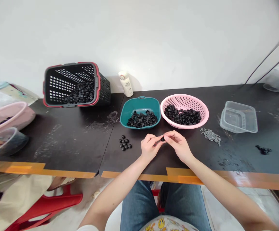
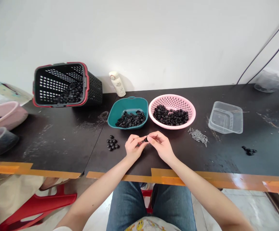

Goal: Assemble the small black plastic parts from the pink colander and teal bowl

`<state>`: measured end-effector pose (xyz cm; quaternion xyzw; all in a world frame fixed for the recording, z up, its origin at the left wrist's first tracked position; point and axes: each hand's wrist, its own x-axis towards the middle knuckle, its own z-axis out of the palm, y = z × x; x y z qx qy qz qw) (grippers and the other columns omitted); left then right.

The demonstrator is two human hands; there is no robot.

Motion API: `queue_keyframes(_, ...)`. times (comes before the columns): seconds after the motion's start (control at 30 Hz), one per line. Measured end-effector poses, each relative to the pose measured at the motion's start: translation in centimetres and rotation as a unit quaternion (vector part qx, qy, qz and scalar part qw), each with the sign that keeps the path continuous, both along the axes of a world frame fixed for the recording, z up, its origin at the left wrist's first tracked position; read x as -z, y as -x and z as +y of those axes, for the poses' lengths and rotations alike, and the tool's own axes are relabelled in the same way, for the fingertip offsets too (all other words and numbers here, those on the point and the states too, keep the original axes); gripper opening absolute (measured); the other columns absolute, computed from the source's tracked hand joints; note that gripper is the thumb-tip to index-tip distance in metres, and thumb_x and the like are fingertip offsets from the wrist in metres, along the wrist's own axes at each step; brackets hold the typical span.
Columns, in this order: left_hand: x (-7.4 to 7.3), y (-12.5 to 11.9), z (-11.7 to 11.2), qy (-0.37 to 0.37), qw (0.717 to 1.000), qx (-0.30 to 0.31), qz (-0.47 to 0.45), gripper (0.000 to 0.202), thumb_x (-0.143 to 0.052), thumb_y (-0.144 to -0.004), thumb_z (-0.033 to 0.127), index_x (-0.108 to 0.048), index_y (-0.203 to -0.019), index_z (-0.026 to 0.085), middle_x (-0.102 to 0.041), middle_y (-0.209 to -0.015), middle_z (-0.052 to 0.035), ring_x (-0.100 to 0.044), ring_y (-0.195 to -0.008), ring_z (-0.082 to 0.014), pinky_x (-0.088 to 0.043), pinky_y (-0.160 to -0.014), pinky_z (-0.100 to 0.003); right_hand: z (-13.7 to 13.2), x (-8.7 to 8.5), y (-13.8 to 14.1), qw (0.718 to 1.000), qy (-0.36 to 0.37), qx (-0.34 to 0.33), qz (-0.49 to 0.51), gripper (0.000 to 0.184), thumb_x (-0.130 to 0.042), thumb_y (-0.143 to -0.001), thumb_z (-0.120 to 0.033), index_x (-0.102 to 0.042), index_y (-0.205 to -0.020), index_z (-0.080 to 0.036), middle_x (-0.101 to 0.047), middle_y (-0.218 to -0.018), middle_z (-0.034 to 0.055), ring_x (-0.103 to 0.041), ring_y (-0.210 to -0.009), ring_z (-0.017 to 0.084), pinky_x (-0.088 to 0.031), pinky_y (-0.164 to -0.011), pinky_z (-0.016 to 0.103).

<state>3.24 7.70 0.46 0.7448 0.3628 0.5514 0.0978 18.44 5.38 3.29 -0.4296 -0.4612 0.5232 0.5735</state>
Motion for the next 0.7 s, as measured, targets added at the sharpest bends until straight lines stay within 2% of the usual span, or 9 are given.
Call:
queue_keyframes(0.2, -0.31, -0.09, -0.09, -0.012, 1.0, 0.003, -0.006, 0.021, -0.071, -0.076, 0.028, -0.07, -0.095, 0.019, -0.055, -0.075, 0.0013, -0.051, -0.053, -0.0042, -0.046, -0.051, -0.017, -0.16, -0.15, -0.09, 1.0, -0.028, 0.005, -0.013, 0.013, -0.068, -0.078, -0.034, -0.069, -0.071, -0.023, -0.064, -0.085, 0.0024, -0.059, -0.08, 0.016, -0.049, -0.076, 0.031)
queue_keyframes(0.33, -0.36, -0.12, -0.07, -0.017, 1.0, -0.008, -0.012, 0.02, -0.07, -0.077, 0.029, -0.07, -0.094, 0.019, -0.054, -0.073, 0.0013, -0.051, -0.053, -0.0045, -0.046, -0.05, -0.017, -0.27, -0.15, -0.3, 0.999, -0.036, -0.003, -0.002, 0.005, -0.071, -0.076, -0.03, -0.072, -0.078, -0.025, -0.066, -0.089, 0.0026, -0.061, -0.085, 0.017, -0.049, -0.079, 0.032)
queue_keyframes(0.57, -0.12, 0.08, -0.07, -0.031, 0.999, -0.015, -0.004, 0.022, -0.069, -0.078, 0.029, -0.069, -0.098, 0.019, -0.056, -0.076, 0.001, -0.05, -0.052, -0.0037, -0.046, -0.05, -0.017, -0.26, 0.19, -0.64, 1.0, -0.009, -0.005, 0.004, 0.008, -0.074, -0.073, -0.027, -0.068, -0.068, -0.023, -0.066, -0.086, 0.001, -0.06, -0.08, 0.015, -0.047, -0.078, 0.029)
queue_keyframes(0.7, -0.15, 0.11, -0.11, -0.046, 0.999, -0.02, 0.008, 0.023, -0.069, -0.078, 0.03, -0.069, -0.099, 0.02, -0.057, -0.076, 0.0009, -0.051, -0.052, -0.0041, -0.046, -0.051, -0.017, -0.3, 0.05, -0.66, 1.0, 0.005, -0.003, 0.012, 0.008, -0.075, -0.072, -0.028, -0.068, -0.069, -0.023, -0.066, -0.085, 0.0011, -0.059, -0.079, 0.014, -0.047, -0.077, 0.029)
